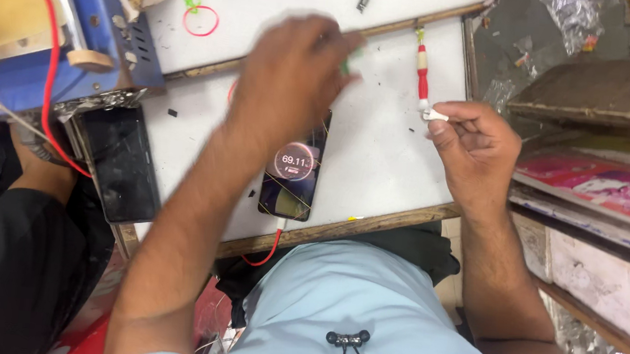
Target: The person applies adhesive to the internal frame of a disassembled smartphone, then attaches a green back cover and presses it into place. They connect a charging cable, test the screen, and secure the device with multiple rubber bands while it charges.
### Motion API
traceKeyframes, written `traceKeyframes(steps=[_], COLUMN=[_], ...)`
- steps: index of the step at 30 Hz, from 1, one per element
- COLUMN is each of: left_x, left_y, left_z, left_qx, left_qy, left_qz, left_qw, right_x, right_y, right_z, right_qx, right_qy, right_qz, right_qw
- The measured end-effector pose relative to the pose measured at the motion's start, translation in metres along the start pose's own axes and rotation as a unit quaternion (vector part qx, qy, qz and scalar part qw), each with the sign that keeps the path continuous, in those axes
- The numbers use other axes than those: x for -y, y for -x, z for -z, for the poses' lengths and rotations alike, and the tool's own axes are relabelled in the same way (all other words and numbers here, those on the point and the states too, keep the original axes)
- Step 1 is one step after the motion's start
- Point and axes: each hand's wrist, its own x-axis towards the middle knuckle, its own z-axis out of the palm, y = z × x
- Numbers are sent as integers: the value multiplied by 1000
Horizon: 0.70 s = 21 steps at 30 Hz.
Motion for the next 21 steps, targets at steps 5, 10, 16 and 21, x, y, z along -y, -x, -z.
traceKeyframes(steps=[5, 10, 16, 21], left_x=[-48, -49, -52, -49], left_y=[32, 41, 48, 51], left_z=[6, 20, 29, 25], left_qx=[89, 73, 76, 85], left_qy=[159, 133, 110, 109], left_qz=[25, 15, -2, -5], left_qw=[983, 988, 991, 990], right_x=[5, 17, 22, 20], right_y=[6, 12, 15, 19], right_z=[-7, -17, -22, -23], right_qx=[76, 112, 109, 107], right_qy=[-107, -65, -20, 1], right_qz=[-18, -2, 26, 27], right_qw=[991, 992, 993, 994])
